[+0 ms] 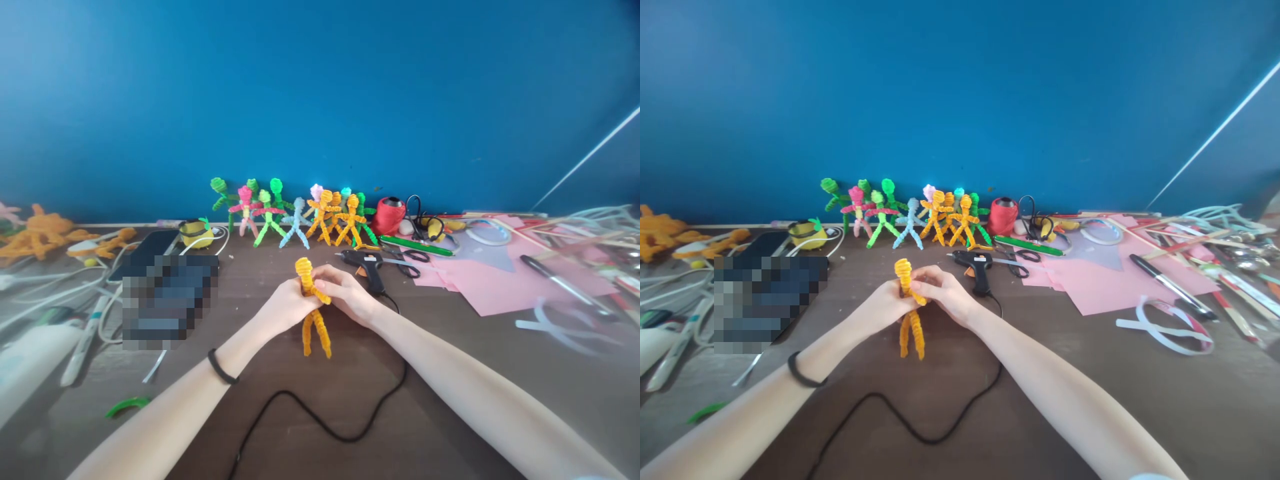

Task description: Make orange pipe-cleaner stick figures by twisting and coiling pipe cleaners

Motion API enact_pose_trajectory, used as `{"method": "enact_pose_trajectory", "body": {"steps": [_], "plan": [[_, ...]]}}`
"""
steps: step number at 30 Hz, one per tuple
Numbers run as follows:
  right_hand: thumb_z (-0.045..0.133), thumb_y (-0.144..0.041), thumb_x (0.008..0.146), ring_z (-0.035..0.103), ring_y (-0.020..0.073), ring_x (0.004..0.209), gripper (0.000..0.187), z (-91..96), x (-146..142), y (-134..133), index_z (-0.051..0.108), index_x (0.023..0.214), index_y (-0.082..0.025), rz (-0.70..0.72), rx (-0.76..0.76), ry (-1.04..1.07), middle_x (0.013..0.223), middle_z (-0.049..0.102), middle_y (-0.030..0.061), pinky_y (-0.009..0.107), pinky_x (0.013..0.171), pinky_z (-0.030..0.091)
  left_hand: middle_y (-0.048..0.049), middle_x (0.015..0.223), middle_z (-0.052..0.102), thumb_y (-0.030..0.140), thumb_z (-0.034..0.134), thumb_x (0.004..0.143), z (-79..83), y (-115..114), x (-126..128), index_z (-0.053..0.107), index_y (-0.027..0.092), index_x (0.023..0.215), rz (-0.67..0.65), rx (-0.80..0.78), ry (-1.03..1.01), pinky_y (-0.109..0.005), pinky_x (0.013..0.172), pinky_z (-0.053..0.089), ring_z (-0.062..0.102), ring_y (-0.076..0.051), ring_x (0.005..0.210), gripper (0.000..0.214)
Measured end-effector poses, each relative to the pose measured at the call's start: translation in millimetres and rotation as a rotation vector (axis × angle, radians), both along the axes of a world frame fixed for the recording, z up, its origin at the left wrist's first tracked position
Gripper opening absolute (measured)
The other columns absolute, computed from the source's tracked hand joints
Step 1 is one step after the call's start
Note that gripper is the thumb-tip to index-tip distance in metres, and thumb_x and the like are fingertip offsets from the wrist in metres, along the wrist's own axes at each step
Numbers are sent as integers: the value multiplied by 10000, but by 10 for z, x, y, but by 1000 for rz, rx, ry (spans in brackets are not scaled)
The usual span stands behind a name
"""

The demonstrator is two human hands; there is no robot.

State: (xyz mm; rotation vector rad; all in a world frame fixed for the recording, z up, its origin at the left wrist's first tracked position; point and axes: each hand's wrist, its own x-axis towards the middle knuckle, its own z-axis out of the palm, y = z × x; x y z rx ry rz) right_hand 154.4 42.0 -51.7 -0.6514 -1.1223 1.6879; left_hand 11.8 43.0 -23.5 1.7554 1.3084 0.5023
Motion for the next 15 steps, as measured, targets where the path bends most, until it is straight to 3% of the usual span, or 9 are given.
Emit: {"method": "enact_pose_trajectory", "body": {"steps": [4,8,11,15], "plan": [[694,-212,609,514,118,710,230,-4,12,-4,579,804,-176,5,22,-59,777,565,0,251,645,396,15,672,608,304,565,633,5,-16,9,597,173,792,-6,53,-14,-230,544,401,544,-140,605,208],[667,-206,640,530,140,739,219,-25,12,13,551,824,-186,7,22,56,786,559,9,290,697,423,12,692,622,319,566,640,-20,-3,0,565,183,855,24,3,-10,-242,531,433,572,-142,554,254],[644,-209,667,518,135,694,179,-34,3,28,524,799,-195,-25,1,139,772,539,1,284,624,431,5,633,605,376,504,707,-55,11,-9,544,178,797,6,-16,3,-246,506,432,572,-140,508,222],[636,-197,679,482,109,641,155,-33,-5,37,524,786,-194,-83,-16,169,767,528,-9,250,555,391,-3,623,601,432,393,786,-50,14,-9,542,180,750,-66,82,-3,-234,502,403,565,-136,532,294]]}}
